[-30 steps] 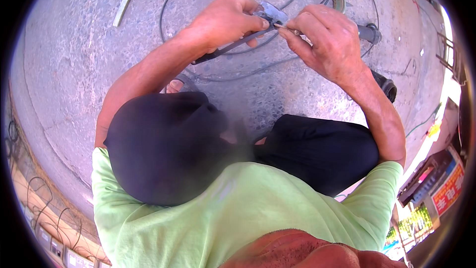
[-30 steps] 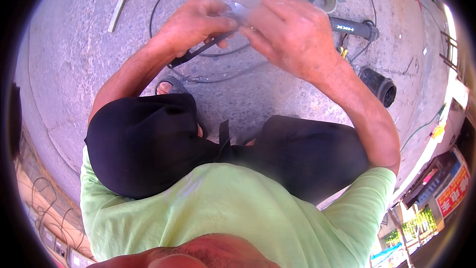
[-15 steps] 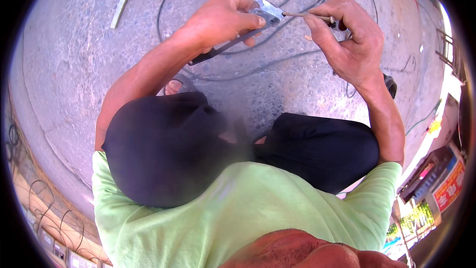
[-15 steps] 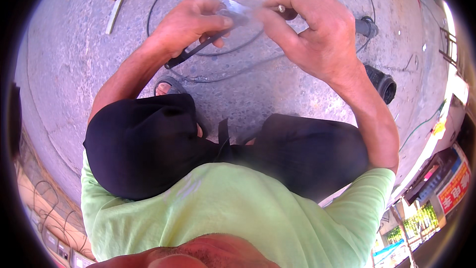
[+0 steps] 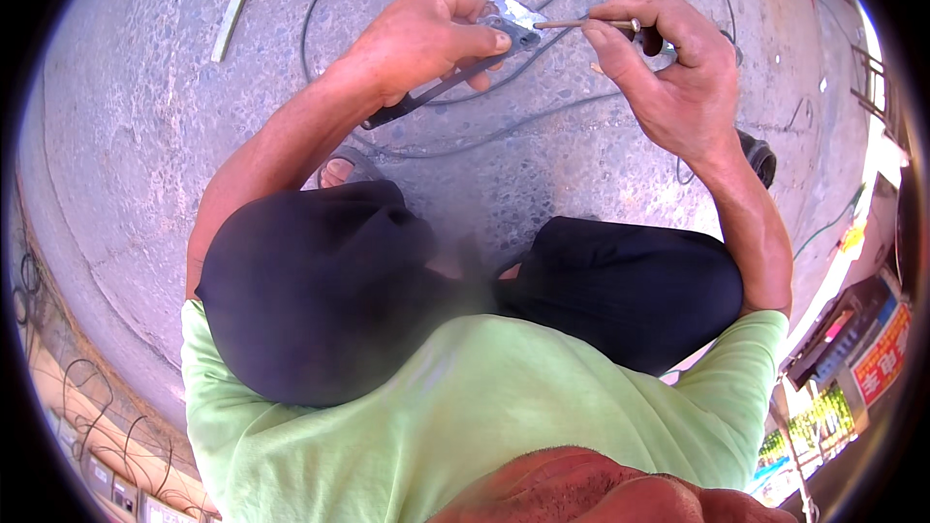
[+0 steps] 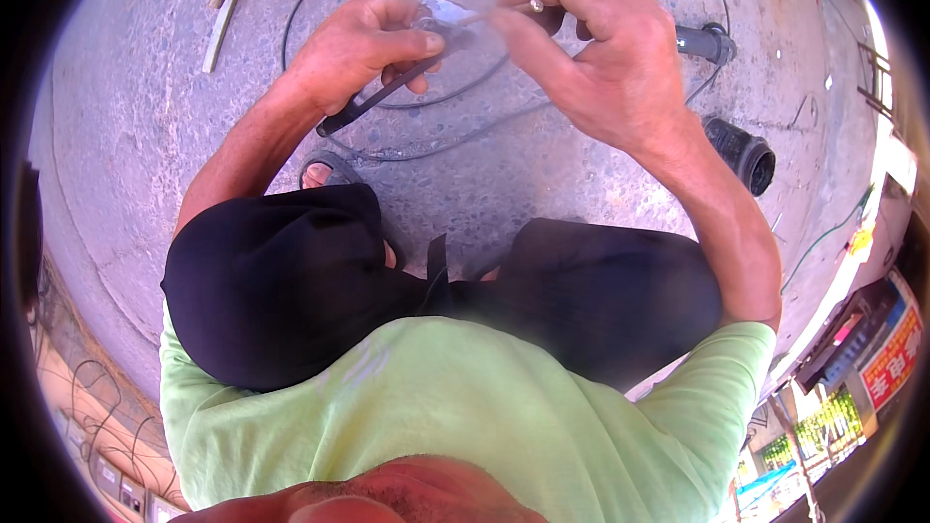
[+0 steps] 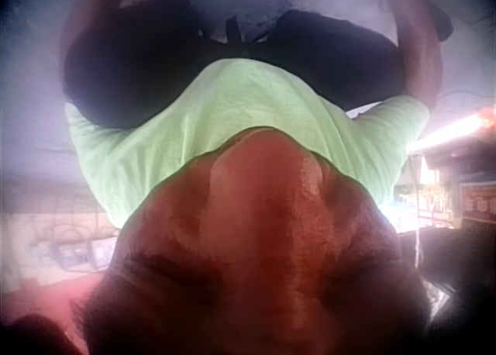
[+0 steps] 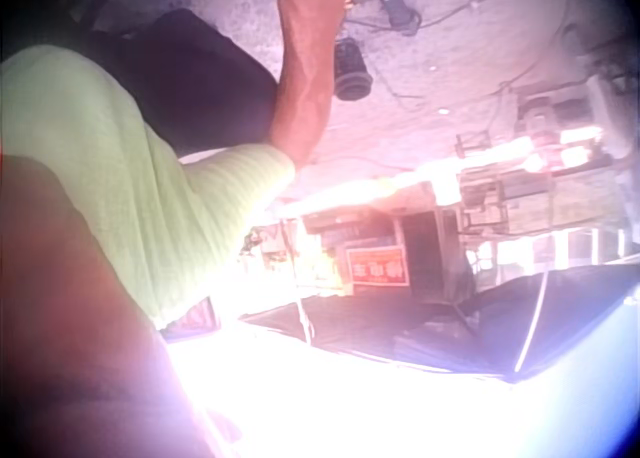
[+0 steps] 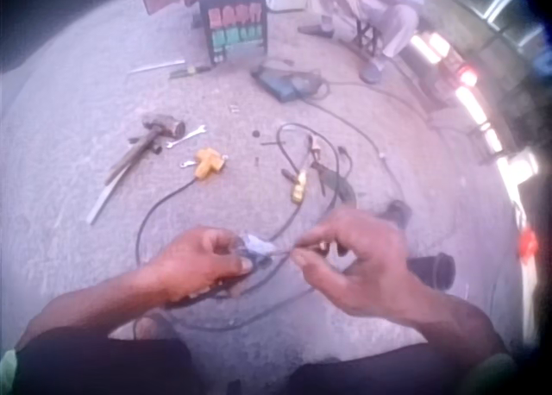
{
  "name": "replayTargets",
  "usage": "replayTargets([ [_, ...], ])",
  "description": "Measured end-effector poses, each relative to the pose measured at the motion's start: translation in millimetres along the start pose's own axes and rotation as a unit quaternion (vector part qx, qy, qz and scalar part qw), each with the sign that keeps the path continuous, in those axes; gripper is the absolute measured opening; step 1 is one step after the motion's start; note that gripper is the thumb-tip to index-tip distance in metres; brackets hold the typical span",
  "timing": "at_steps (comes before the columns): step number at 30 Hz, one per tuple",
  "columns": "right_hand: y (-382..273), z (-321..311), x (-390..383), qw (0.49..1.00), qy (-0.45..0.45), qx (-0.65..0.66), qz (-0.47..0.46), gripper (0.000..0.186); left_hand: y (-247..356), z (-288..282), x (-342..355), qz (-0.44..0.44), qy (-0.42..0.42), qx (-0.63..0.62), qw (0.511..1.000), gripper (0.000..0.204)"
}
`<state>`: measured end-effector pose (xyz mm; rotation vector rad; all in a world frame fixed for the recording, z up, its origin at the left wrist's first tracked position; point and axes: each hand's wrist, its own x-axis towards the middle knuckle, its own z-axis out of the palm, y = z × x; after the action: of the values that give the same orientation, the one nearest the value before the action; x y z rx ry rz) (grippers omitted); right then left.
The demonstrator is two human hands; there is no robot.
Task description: The person cleans a metal component using a cloth and applies a substance from a container with a small applicator.
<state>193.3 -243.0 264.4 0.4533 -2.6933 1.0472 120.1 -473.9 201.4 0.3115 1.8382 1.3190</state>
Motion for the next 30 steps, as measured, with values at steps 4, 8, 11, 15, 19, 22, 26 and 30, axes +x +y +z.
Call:
replayTargets([
  [4,3,9,-2,0.999,-0.014,0.013,-0.026,0.013,3,1,1,-0.007,-0.005,0.006,1.000,0.027],
  [8,2,20,3,0.999,-0.015,0.011,-0.034,0.014,5,4,0,-0.014,-0.003,-0.015,1.000,0.027],
  [11,2,23,4,0.999,-0.015,-0.004,-0.041,0.015,4,3,0,-0.005,-0.004,-0.007,1.000,0.026],
  [15,5,25,5,0.998,-0.017,-0.021,-0.054,0.014,3,2,1,-0.008,-0.007,0.004,1.000,0.026],
  [19,4,27,5,0.999,-0.025,-0.017,-0.044,0.014,1,3,1,0.001,-0.006,0.006,1.000,0.026],
  [22,5,29,5,0.999,-0.023,-0.013,-0.048,0.013,-3,3,2,0.003,-0.009,-0.004,1.000,0.026],
  [26,11,31,5,0.996,-0.015,-0.031,-0.080,0.013,0,3,1,-0.001,-0.009,0.002,1.000,0.027],
  [30,13,33,8,0.986,-0.012,-0.084,-0.141,0.013,-1,3,2,0.004,-0.003,0.020,1.000,0.029],
])
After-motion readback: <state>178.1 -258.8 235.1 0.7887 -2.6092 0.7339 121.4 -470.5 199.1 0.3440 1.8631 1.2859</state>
